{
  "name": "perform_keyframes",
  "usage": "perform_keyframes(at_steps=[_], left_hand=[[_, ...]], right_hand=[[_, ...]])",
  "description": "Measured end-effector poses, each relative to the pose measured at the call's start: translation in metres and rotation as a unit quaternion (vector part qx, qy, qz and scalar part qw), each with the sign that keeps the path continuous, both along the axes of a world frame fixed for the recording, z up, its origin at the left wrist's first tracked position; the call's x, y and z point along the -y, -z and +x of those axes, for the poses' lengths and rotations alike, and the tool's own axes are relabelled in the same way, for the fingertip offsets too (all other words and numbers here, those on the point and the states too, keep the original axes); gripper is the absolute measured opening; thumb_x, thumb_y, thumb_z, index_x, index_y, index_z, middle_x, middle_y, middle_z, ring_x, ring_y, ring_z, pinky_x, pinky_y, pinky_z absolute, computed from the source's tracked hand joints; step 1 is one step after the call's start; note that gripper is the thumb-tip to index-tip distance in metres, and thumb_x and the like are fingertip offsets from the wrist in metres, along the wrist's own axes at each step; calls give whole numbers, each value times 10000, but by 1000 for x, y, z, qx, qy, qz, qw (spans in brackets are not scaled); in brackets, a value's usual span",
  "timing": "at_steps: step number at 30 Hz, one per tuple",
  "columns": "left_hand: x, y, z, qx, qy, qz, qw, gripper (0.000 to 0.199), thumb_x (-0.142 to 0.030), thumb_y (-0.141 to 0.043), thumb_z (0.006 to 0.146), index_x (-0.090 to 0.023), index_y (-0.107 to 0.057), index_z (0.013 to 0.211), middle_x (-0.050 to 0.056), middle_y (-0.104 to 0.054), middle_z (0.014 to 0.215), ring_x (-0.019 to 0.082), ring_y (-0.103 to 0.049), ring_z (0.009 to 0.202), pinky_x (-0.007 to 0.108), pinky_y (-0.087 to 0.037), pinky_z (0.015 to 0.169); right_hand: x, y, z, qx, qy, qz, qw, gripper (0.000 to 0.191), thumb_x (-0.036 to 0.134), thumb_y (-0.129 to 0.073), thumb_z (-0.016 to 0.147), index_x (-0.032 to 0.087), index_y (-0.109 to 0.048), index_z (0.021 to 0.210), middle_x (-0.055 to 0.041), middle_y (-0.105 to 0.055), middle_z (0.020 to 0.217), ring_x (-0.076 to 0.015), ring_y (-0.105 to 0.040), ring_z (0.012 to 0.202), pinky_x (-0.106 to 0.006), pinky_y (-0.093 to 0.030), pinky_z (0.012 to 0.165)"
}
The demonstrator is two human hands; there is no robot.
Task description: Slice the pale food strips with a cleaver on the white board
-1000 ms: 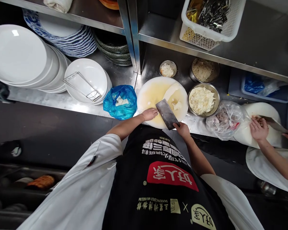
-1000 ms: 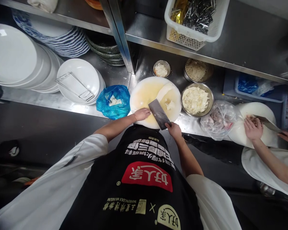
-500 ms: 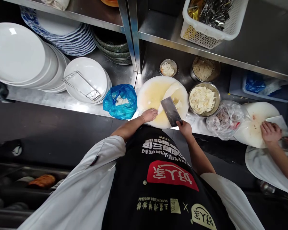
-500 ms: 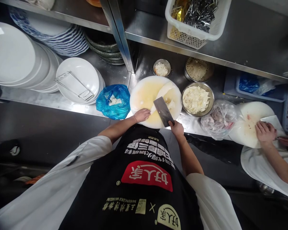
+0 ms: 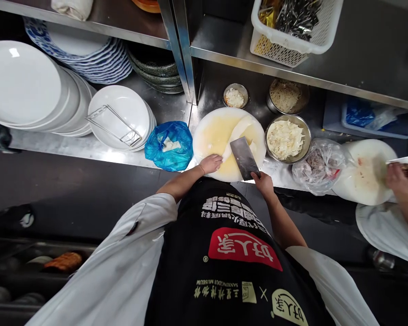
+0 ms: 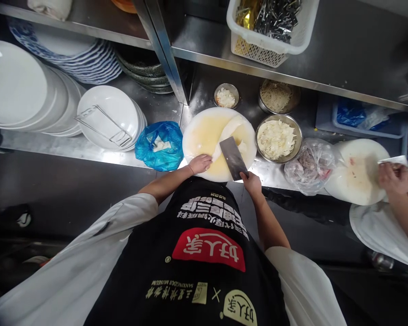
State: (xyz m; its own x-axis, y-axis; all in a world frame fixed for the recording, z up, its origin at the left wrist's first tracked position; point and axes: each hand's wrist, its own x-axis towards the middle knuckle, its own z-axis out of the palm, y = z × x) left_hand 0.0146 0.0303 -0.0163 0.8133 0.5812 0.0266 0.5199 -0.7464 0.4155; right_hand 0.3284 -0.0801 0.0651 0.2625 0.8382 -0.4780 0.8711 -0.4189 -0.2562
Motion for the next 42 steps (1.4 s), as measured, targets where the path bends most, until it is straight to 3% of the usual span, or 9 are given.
perform_keyframes(at_steps=[5, 11, 17, 24, 30, 34, 39, 42], left_hand=[[-1, 0, 0, 1, 5, 1, 1000, 263, -144, -521, 908, -143, -717, 1084, 128, -659, 1253, 225, -589, 1152, 384, -457, 1056], [0, -1, -1, 1, 4, 1, 1000, 281, -153, -520, 918, -137, -716, 1118, 129, -668, 1238, 222, -598, 1130, 387, -465, 1047], [0, 0, 0, 5, 2, 8, 1000, 272, -141, -520, 915, -144, -724, 1095, 126, -666, 1256, 224, -598, 1142, 397, -466, 1058], [-1, -7, -1, 3, 1, 1, 1000, 288, -124, -546, 889, -155, -725, 1112, 126, -671, 1233, 219, -599, 1125, 396, -476, 1038], [-1, -5, 0, 1, 1, 9, 1000, 275, -115, -530, 894, -149, -734, 1074, 123, -672, 1215, 222, -598, 1108, 396, -480, 1028], [-5, -6, 1, -7, 16, 7, 1000, 270, -103, -540, 881, -147, -740, 1058, 133, -668, 1199, 222, -602, 1096, 405, -489, 1016], [-19, -20, 14, -34, 43, 26, 998, 266, -113, -622, 843, -127, -717, 1091, 167, -608, 1321, 273, -551, 1232, 440, -449, 1051], [-32, -25, 35, -69, 59, 33, 995, 281, -83, -590, 871, -135, -687, 1130, 149, -660, 1195, 244, -596, 1137, 382, -477, 968]], right_hand=[[-1, 3, -1, -39, -43, -32, 998, 431, 591, -530, 950, 205, -712, 891, -99, -733, 880, -226, -649, 814, -258, -356, 641], [-1, 7, 20, 9, -8, 6, 1000, 467, 590, -495, 965, 178, -706, 903, -123, -723, 843, -240, -644, 787, -275, -347, 635], [12, 8, 17, -51, -63, -19, 996, 459, 614, -514, 951, 204, -697, 857, -81, -716, 799, -215, -637, 752, -261, -341, 624], [18, 9, 27, 1, -6, -6, 1000, 458, 589, -482, 971, 190, -694, 895, -108, -721, 840, -228, -643, 779, -269, -336, 623], [10, 6, 17, -17, -58, -22, 998, 475, 633, -506, 945, 207, -679, 824, -89, -706, 799, -215, -624, 751, -264, -304, 605], [3, 6, 18, -15, -4, -9, 1000, 439, 575, -506, 955, 194, -690, 836, -111, -718, 836, -227, -633, 773, -266, -333, 623], [13, 0, 27, -15, 52, 27, 998, 462, 580, -488, 950, 182, -697, 844, -135, -720, 817, -252, -642, 764, -278, -353, 617], [21, -1, 24, -28, 66, 31, 997, 458, 587, -493, 944, 192, -690, 821, -122, -717, 777, -258, -649, 754, -279, -370, 617]])
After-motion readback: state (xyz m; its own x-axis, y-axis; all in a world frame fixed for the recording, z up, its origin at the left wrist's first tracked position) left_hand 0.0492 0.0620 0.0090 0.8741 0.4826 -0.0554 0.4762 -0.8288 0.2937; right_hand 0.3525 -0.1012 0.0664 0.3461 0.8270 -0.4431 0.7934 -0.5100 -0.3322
